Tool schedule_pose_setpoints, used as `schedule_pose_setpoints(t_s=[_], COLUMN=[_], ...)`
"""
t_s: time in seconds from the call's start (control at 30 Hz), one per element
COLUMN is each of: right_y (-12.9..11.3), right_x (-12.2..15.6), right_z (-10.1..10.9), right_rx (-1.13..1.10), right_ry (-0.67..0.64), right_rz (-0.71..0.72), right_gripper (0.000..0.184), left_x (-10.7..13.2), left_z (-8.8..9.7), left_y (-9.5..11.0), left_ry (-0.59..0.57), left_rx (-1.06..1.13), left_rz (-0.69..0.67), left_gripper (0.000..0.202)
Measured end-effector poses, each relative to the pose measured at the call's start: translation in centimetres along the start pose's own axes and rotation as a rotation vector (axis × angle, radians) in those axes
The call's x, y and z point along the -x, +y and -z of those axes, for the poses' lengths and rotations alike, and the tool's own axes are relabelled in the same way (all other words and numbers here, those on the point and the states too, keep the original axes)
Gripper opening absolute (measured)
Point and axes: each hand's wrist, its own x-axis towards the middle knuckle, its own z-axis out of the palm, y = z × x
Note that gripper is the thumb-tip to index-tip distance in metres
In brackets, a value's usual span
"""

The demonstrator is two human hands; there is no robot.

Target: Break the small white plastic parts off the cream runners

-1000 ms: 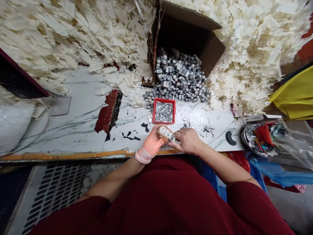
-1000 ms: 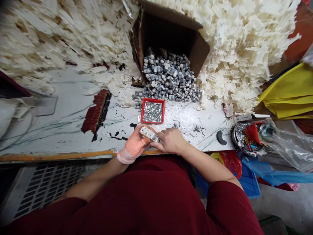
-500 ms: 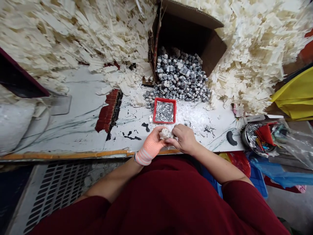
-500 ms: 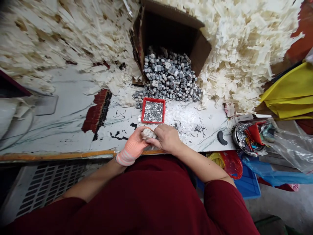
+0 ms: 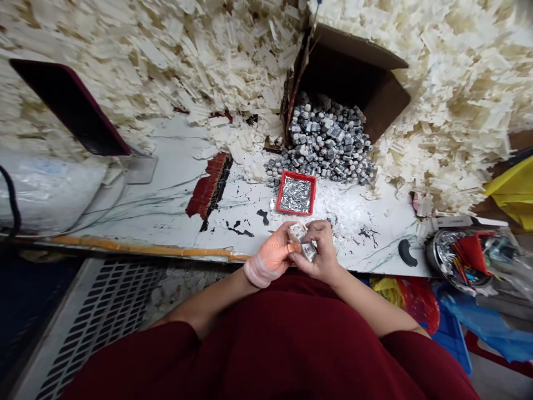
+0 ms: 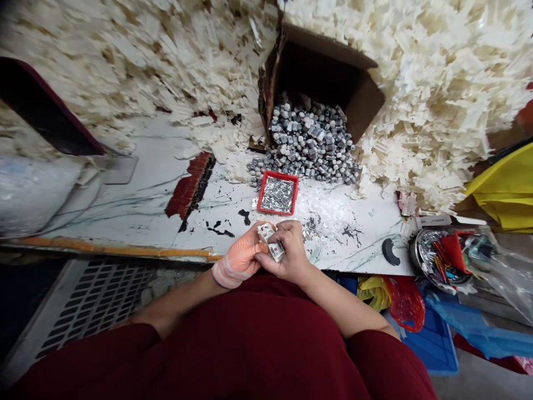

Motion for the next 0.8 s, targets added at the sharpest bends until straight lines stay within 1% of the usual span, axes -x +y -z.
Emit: schedule_pose_setpoints(t_s=[0.03,0.07,0.1,0.13,0.17,0.2,0.23,0.27,0.3,0.33,0.37,0.4,0.43,0.47,0.53,0.6,0.67,0.7,0.8], right_y=[0.1,0.3,0.5,0.8,1.2,1.7,2.2,2.9,3.5,4.1,4.7,5.2,5.6,5.9,6.4,6.9,7.4,7.8,8.8], right_x=[0.2,0.5,0.9,1.2,1.6,2.0,2.3,2.5,2.6,2.5,2.4,2.2,1.9,1.6,1.1,1.2,1.8,2.3,3.6], right_z=[-0.2,-0.4,-0.5,-0.6,-0.6,-0.4,-0.2,0.2,0.6,1.1,1.8,2.5,3.3,4.2,6.2,8.2,9.7,10.2,10.6], right_rx=[0.0,-0.008,-0.029,-0.065,-0.107,-0.142,-0.16,-0.155,-0.13,-0.09,-0.045,0.0,0.045,0.095,0.203,0.297,0.367,0.393,0.458], right_ry=[-0.004,-0.022,-0.062,-0.127,-0.21,-0.295,-0.359,-0.388,-0.38,-0.348,-0.307,-0.27,-0.242,-0.22,-0.18,-0.158,-0.189,-0.237,-0.479], right_rz=[-0.014,-0.025,-0.033,-0.038,-0.046,-0.064,-0.091,-0.124,-0.159,-0.192,-0.215,-0.229,-0.236,-0.242,-0.264,-0.327,-0.422,-0.474,-0.602], right_gripper=[0.026,0.028,0.031,0.034,0.036,0.037,0.037,0.034,0.029,0.024,0.018,0.014,0.011,0.01,0.009,0.011,0.011,0.011,0.008], left_x=[0.0,0.0,0.1,0.3,0.6,0.9,1.1,1.1,0.9,0.3,-0.6,-1.9,-3.3,-4.8,-7.5,-9.0,-9.1,-8.7,-6.8], left_z=[0.5,1.1,2.1,3.1,4.3,5.5,6.7,7.7,8.5,9.2,9.7,10.2,10.5,10.7,10.8,10.8,10.9,11.1,11.6], left_y=[0.4,1.0,2.1,3.5,5.1,6.9,8.6,10.2,11.5,12.4,12.9,12.9,12.6,12.0,10.5,9.2,8.7,8.7,8.9], left_ry=[-0.009,-0.027,-0.062,-0.113,-0.192,-0.32,-0.471,-0.552,-0.571,-0.557,-0.507,-0.45,-0.393,-0.361,-0.37,-0.427,-0.493,-0.52,-0.55], left_rx=[-0.053,-0.151,-0.292,-0.481,-0.706,-0.926,-1.129,-1.309,-1.477,-1.643,-1.797,-1.931,-2.046,-2.129,-2.239,-2.3,-2.334,-2.343,-2.313], left_rz=[0.001,0.011,0.033,0.073,0.134,0.232,0.367,0.468,0.515,0.51,0.443,0.335,0.203,0.073,-0.115,-0.22,-0.261,-0.269,-0.29], left_gripper=[0.039,0.039,0.039,0.039,0.038,0.035,0.031,0.026,0.022,0.022,0.025,0.028,0.03,0.032,0.034,0.028,0.022,0.02,0.016])
